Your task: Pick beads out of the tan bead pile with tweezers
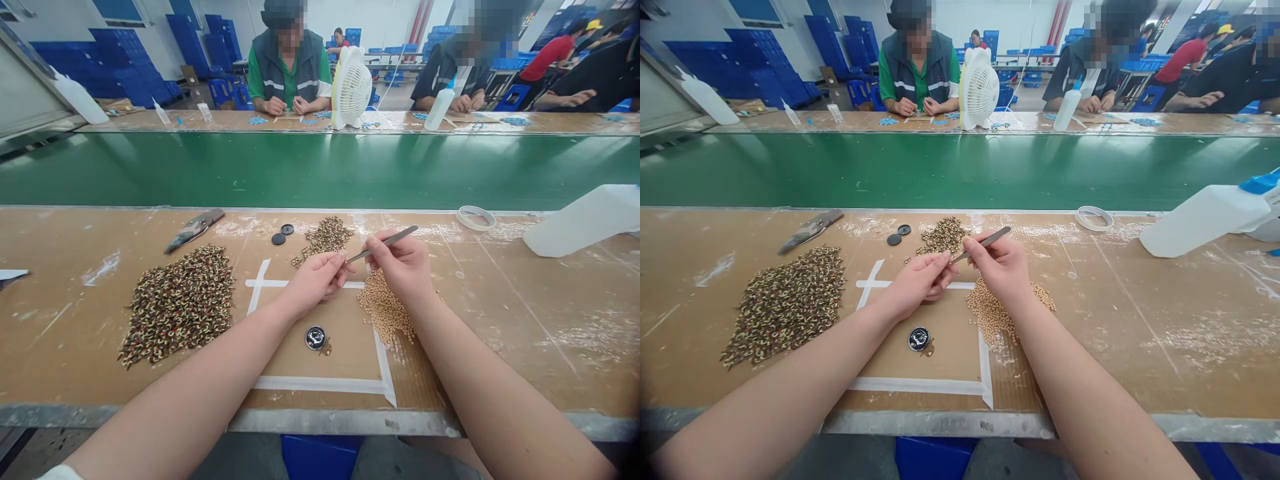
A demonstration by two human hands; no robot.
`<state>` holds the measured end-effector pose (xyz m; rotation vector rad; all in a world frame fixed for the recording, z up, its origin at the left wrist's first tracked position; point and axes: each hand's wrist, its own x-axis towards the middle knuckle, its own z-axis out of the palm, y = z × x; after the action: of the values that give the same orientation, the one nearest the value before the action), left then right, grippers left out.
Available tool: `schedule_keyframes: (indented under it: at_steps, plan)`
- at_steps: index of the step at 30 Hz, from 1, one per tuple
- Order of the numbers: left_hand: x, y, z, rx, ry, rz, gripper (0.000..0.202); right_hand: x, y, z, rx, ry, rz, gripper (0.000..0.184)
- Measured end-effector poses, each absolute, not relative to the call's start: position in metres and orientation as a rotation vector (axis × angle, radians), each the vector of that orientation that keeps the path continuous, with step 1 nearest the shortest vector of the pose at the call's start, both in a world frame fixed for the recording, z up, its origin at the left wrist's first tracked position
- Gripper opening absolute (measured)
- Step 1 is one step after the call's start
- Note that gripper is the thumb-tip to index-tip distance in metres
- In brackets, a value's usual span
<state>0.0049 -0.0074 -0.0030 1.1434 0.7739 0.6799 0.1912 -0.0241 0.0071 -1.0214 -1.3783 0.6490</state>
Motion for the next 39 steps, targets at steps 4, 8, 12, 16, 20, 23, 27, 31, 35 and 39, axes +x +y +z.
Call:
schedule_keyframes:
  at_steps: [4,8,12,16,20,23,27,31,35,39]
  plan:
    - [0.0043,-0.0072,0.0017,1.194,0.822,0.643,0.037,0.1878,-0.0276,0.0098,-1.035,-1.412,0.607,0.026]
    - [0.0033,-0.0064,0.0017,1.104,0.778,0.627,0.038,0.185,-0.029,0.0106,-1.07,-1.373,0.61,0.027]
    - [0.0032,-0.0052,-0.0013,0.997,0.736,0.644,0.039,0.1855,-0.0266,0.009,-1.072,-1.282,0.621,0.03]
    - [0.0039,-0.005,-0.0031,0.968,0.748,0.648,0.042,0.186,-0.0265,0.009,-1.05,-1.313,0.593,0.029]
    - [0.0047,-0.0065,-0.0022,0.987,0.735,0.651,0.042,0.1851,-0.0289,0.0094,-1.037,-1.365,0.573,0.026]
    - [0.0047,-0.0079,-0.0003,0.995,0.733,0.65,0.042,0.1845,-0.0296,0.0093,-1.055,-1.367,0.567,0.027]
    - [0.0043,-0.0087,-0.0004,1.006,0.735,0.661,0.042,0.1834,-0.0291,0.009,-1.056,-1.353,0.571,0.028]
    - [0.0052,-0.0084,-0.002,1.015,0.743,0.68,0.042,0.1829,-0.0286,0.0074,-1.05,-1.348,0.599,0.027]
    - [0.0068,-0.0093,0.0005,1.02,0.761,0.674,0.04,0.1835,-0.0281,0.0041,-1.051,-1.346,0.6,0.024]
    - [0.0079,-0.0117,0.0041,1.039,0.785,0.67,0.04,0.1837,-0.0285,0.0029,-1.055,-1.368,0.559,0.024]
